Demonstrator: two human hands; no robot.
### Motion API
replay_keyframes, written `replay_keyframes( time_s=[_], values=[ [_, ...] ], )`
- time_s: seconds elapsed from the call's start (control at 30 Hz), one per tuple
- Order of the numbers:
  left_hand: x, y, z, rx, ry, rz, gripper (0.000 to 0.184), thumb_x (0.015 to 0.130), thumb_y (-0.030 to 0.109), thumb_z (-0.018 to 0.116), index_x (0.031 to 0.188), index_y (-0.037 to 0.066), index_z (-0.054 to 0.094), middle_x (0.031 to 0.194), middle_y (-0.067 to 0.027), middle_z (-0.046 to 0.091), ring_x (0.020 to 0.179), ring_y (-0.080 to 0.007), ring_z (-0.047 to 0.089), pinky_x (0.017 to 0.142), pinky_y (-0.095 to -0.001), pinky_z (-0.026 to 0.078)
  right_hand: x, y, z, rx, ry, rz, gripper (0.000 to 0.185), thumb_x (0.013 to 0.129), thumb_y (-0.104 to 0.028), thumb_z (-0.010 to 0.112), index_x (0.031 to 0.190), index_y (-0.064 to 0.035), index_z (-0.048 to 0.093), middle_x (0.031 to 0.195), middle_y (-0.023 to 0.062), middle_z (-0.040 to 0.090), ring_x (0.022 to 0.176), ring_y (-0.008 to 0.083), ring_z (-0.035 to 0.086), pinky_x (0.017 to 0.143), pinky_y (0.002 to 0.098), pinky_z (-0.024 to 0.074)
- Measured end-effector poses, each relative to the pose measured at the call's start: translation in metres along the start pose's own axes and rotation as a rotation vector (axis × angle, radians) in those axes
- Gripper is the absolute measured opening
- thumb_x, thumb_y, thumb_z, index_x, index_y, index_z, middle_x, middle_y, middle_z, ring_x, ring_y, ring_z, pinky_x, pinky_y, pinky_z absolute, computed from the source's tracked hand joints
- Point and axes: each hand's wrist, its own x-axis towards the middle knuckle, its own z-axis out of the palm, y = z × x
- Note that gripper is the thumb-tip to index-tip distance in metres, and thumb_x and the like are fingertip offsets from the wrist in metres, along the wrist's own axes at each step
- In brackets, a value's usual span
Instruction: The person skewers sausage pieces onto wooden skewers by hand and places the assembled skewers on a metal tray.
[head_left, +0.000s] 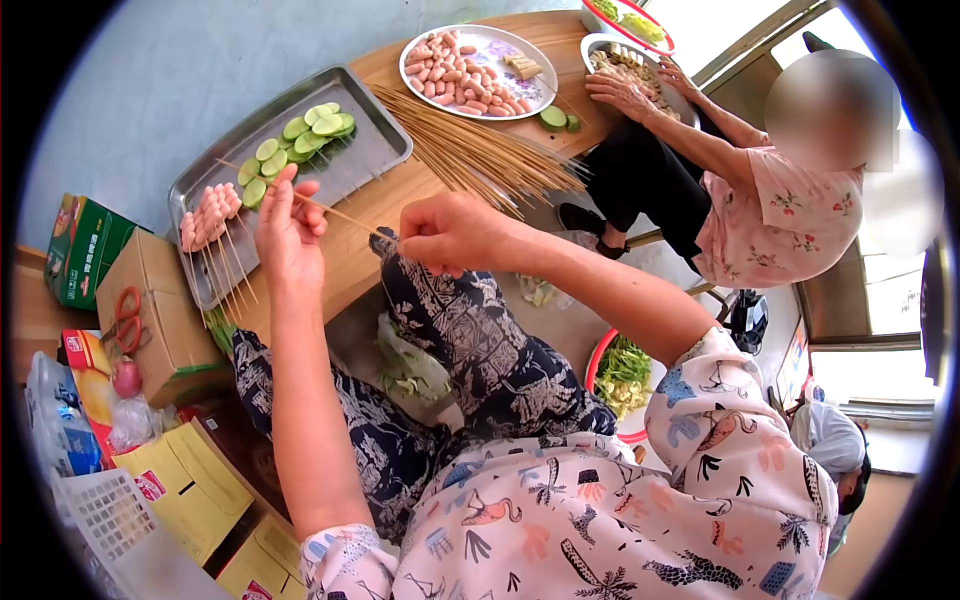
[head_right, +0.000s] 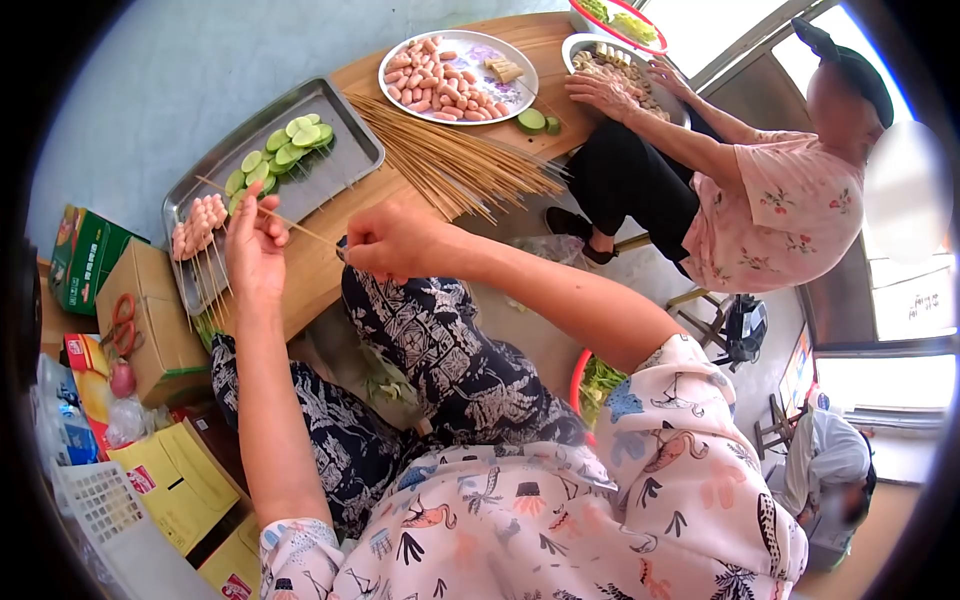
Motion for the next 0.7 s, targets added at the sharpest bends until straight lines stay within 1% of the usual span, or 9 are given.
replay_keyframes(
  time_s=[0.07, 0.17, 0.3, 0.4, 0.5, 0.53, 0.57, 0.63, 0.7],
  values=[
    [0.003, 0.003, -0.004, -0.065, 0.04, 0.068, 0.023, 0.097, 0.018, 0.051, 0.111, 0.003, 0.06, 0.076, -0.0028, 0.057, 0.054, -0.0081, 0.046, 0.049, -0.0211, 0.037, 0.004, 0.0, -0.005, 0.0, -0.069, -0.018, 0.023, 0.09, -0.023, 0.059, 0.082, -0.0019, 0.06, 0.062, 0.0012, 0.058, 0.053, 0.0077, 0.054, 0.049, 0.0224, 0.044],
    [0.0, 0.01, -0.01, -0.085, 0.087, 0.053, 0.023, 0.097, 0.018, 0.051, 0.112, 0.003, 0.059, 0.076, -0.0026, 0.057, 0.055, -0.0076, 0.045, 0.048, -0.0204, 0.036, 0.02, 0.011, -0.024, 0.013, -0.133, -0.028, 0.028, 0.092, -0.029, 0.058, 0.084, -0.0019, 0.062, 0.064, 0.0035, 0.061, 0.056, 0.0099, 0.058, 0.054, 0.0245, 0.048],
    [-0.002, 0.014, -0.013, -0.04, 0.084, 0.033, 0.023, 0.097, 0.019, 0.052, 0.112, 0.003, 0.059, 0.076, -0.002, 0.056, 0.056, -0.0072, 0.045, 0.048, -0.0199, 0.035, 0.078, 0.091, -0.076, -0.187, 0.209, -0.119, 0.026, 0.087, -0.03, 0.062, 0.087, -0.0035, 0.064, 0.067, 0.0064, 0.063, 0.061, 0.0147, 0.062, 0.058, 0.029, 0.0505],
    [-0.005, 0.016, -0.011, -0.006, 0.08, 0.032, 0.024, 0.097, 0.02, 0.052, 0.113, 0.003, 0.058, 0.075, -0.0016, 0.055, 0.056, -0.0068, 0.045, 0.048, -0.0194, 0.035, 0.126, 0.16, -0.125, -0.563, 0.497, -0.111, 0.022, 0.08, -0.026, 0.063, 0.094, -0.0089, 0.065, 0.085, 0.0129, 0.066, 0.084, 0.0257, 0.064, 0.072, 0.039, 0.0507],
    [-0.007, 0.018, -0.006, 0.032, 0.089, 0.03, 0.025, 0.096, 0.02, 0.052, 0.114, 0.003, 0.057, 0.075, -0.001, 0.055, 0.056, -0.0065, 0.045, 0.048, -0.0191, 0.035, 0.147, 0.169, -0.159, -0.787, 0.69, 0.035, 0.025, 0.08, -0.022, 0.061, 0.103, -0.0133, 0.064, 0.105, 0.0159, 0.063, 0.097, 0.0302, 0.062, 0.08, 0.0426, 0.0487],
    [-0.008, 0.019, -0.005, 0.044, 0.087, 0.025, 0.025, 0.097, 0.02, 0.052, 0.114, 0.003, 0.057, 0.074, -0.001, 0.055, 0.056, -0.0064, 0.045, 0.049, -0.019, 0.035, 0.145, 0.158, -0.155, -0.837, 0.875, -0.038, 0.03, 0.08, -0.02, 0.063, 0.108, -0.0097, 0.061, 0.113, 0.0158, 0.06, 0.102, 0.0339, 0.06, 0.084, 0.0458, 0.0475],
    [-0.008, 0.019, -0.005, 0.06, 0.087, 0.019, 0.025, 0.097, 0.02, 0.052, 0.114, 0.003, 0.057, 0.074, -0.0009, 0.054, 0.056, -0.0064, 0.045, 0.049, -0.0189, 0.035, 0.147, 0.145, -0.165, -0.758, 0.747, 0.133, 0.039, 0.079, -0.019, 0.065, 0.115, -0.0076, 0.057, 0.127, 0.0154, 0.053, 0.11, 0.0362, 0.056, 0.089, 0.0488, 0.0456],
    [-0.007, 0.018, -0.003, 0.068, 0.09, 0.011, 0.025, 0.097, 0.02, 0.051, 0.114, 0.002, 0.057, 0.074, -0.0008, 0.054, 0.056, -0.0063, 0.045, 0.049, -0.0187, 0.034, 0.16, 0.154, -0.179, -0.82, 0.772, 0.179, 0.045, 0.082, -0.032, 0.064, 0.12, -0.0093, 0.054, 0.125, 0.019, 0.053, 0.115, 0.0336, 0.053, 0.09, 0.0454, 0.044],
    [-0.007, 0.018, -0.003, 0.076, 0.094, 0.005, 0.025, 0.097, 0.02, 0.051, 0.114, 0.002, 0.057, 0.074, -0.0008, 0.054, 0.056, -0.0062, 0.045, 0.048, -0.0186, 0.034, 0.172, 0.159, -0.186, -0.792, 0.806, 0.184, 0.044, 0.081, -0.025, 0.063, 0.121, -0.0107, 0.054, 0.13, 0.0166, 0.051, 0.115, 0.0332, 0.053, 0.092, 0.0458, 0.0442]
  ],
)
